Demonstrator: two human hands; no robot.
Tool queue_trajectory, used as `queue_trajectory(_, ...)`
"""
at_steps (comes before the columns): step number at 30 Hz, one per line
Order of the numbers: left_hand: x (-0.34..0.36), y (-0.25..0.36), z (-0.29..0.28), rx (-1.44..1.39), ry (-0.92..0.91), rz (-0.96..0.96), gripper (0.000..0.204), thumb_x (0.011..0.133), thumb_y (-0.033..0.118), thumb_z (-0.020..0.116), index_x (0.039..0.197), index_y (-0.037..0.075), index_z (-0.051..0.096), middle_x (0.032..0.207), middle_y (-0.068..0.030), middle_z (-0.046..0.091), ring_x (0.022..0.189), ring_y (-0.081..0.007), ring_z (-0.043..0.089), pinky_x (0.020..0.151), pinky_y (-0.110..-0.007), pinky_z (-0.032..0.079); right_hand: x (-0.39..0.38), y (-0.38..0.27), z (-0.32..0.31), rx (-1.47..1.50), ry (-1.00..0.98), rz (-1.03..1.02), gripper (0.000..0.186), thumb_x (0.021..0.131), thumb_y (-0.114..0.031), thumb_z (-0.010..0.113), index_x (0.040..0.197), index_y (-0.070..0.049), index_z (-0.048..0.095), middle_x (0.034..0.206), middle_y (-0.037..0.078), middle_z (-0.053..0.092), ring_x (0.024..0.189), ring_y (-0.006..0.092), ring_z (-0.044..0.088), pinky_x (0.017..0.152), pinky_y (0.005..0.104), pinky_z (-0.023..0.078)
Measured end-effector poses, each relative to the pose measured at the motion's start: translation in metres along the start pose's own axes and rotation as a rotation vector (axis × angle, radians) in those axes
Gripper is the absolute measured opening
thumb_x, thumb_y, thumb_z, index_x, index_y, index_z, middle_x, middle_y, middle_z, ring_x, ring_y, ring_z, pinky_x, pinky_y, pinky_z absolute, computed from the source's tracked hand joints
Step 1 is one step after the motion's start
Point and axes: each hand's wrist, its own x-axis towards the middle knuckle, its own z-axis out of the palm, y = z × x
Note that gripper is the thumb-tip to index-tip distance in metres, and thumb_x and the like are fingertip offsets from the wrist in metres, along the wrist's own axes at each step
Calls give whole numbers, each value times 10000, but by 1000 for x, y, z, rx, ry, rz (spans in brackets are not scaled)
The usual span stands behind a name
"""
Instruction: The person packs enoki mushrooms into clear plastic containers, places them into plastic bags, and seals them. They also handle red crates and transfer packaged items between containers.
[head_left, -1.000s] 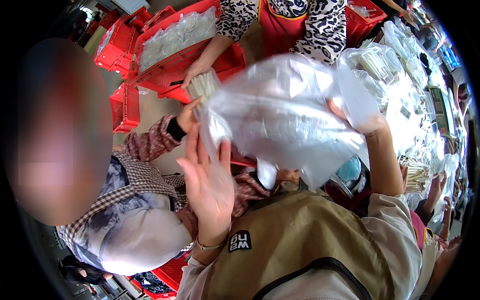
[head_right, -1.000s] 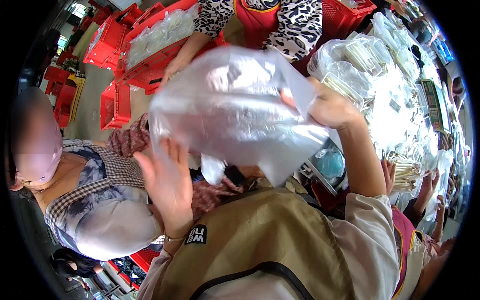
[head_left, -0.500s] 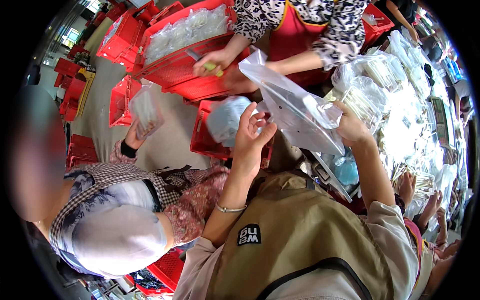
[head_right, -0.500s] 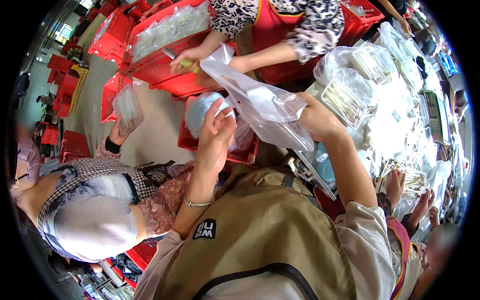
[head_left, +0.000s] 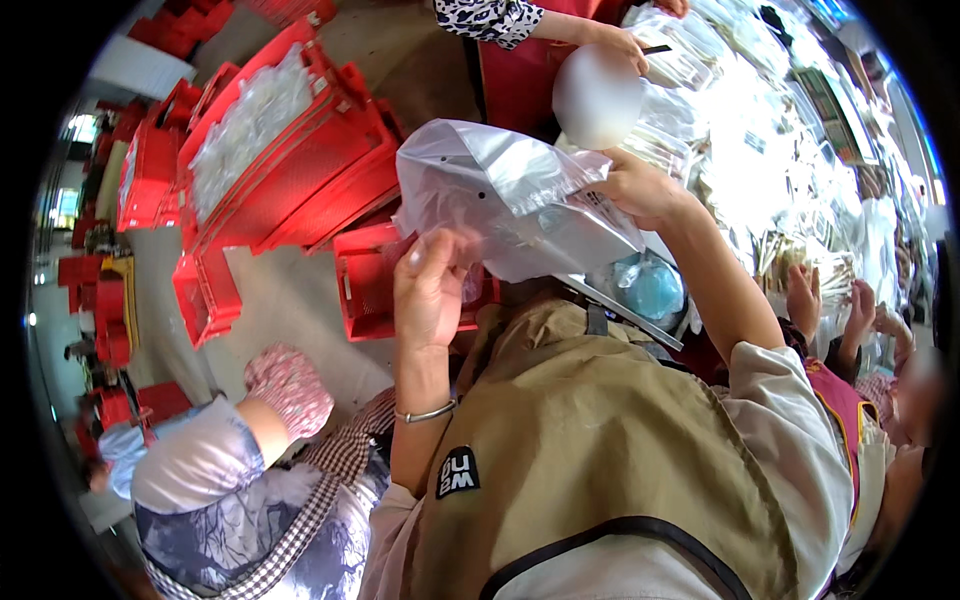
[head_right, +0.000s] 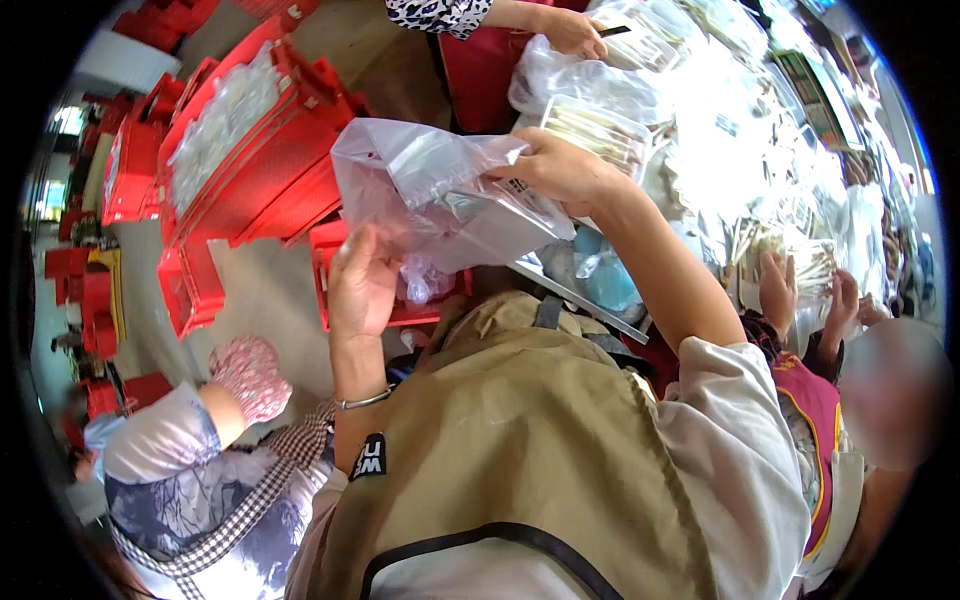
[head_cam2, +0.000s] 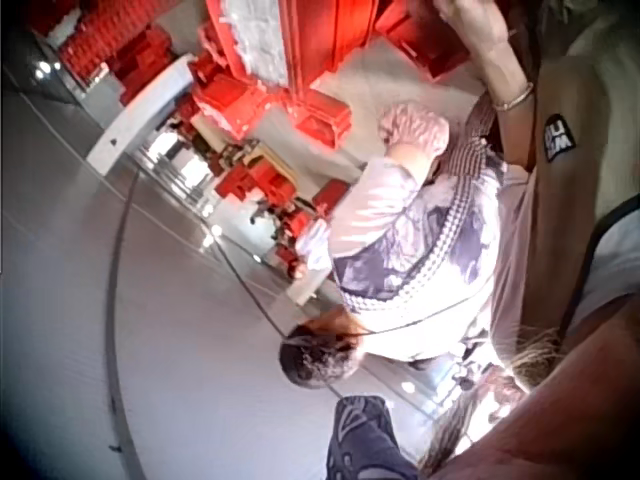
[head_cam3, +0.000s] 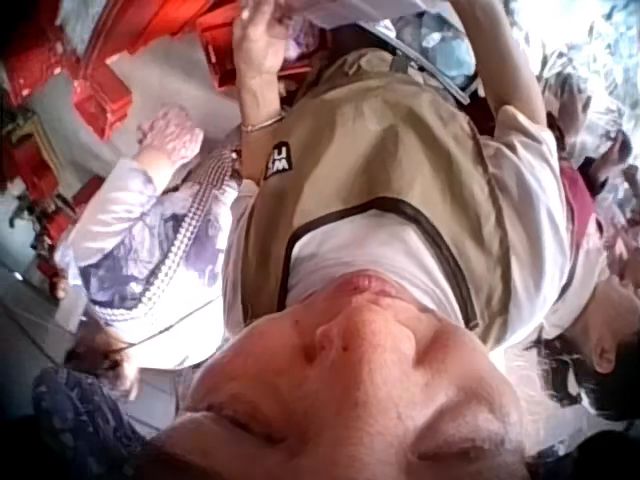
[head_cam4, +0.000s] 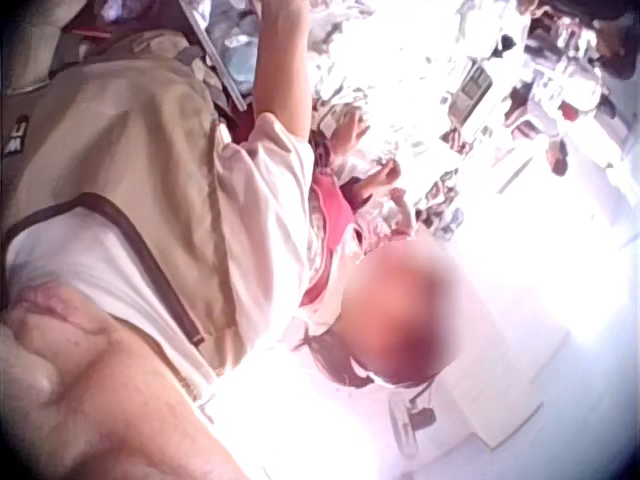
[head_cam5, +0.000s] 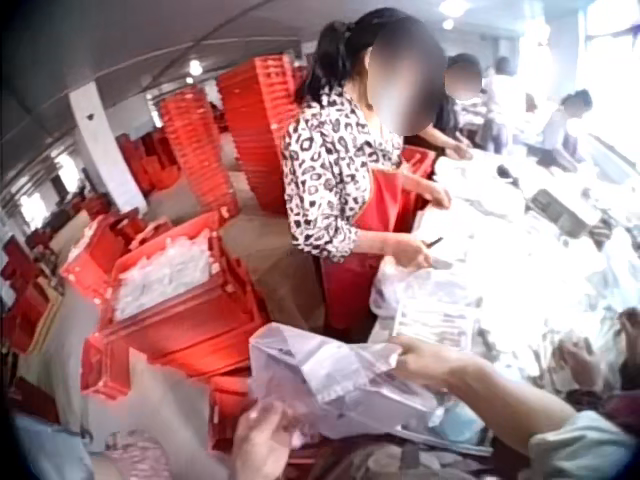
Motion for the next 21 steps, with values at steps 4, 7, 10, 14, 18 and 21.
queue_trajectory(4, 15, -1, 16, 89, -16, 3, 141, 884, 129, 572, 933, 15, 641, 932, -109, 654, 799, -156, 623, 736, -270, 514, 0, -8, -33, 128, -42, -26, 326, 814, 3, 568, 1135, 36, 522, 1020, 135, 600, 897, 174, 596, 781, 280, 482)
queue_trajectory(7, 32, -1, 23, 184, -24, 0, 123, 858, 131, 612, 919, 30, 649, 874, -98, 664, 746, -146, 624, 690, -261, 513, 16, 7, -58, 111, -93, -190, 221, 831, -49, 522, 1016, 20, 620, 905, 91, 651, 817, 138, 593, 727, 263, 461)
queue_trajectory(10, 50, -4, 33, 312, -38, 29, 117, 866, 147, 603, 891, 41, 643, 844, -79, 656, 705, -132, 595, 657, -258, 487, 23, 9, -75, 127, -50, -174, 289, 803, 2, 506, 1078, 16, 594, 897, 100, 654, 805, 133, 608, 700, 247, 477)
queue_trajectory(14, 71, -14, 54, 284, -67, 39, 114, 850, 162, 626, 865, 50, 641, 831, -82, 655, 659, -119, 584, 618, -242, 495, 27, 16, -105, 215, -13, -141, 365, 804, 30, 538, 1169, 31, 525, 988, 125, 620, 850, 145, 610, 729, 261, 501)
queue_trajectory(18, 90, -22, 70, 190, -66, -56, 109, 859, 150, 613, 868, 43, 631, 854, -95, 655, 674, -127, 608, 630, -244, 523, 23, 9, -133, 22, 40, -177, 411, 772, 37, 558, 1182, 27, 530, 1001, 124, 627, 869, 156, 609, 772, 280, 483)
queue_trajectory(21, 100, -27, 82, 240, -103, -81, 114, 873, 141, 592, 898, 36, 628, 862, -103, 656, 689, -135, 617, 631, -247, 526, 20, 0, -142, -123, 116, -161, 370, 815, -36, 556, 1180, 17, 534, 929, 102, 648, 829, 133, 605, 773, 265, 468)
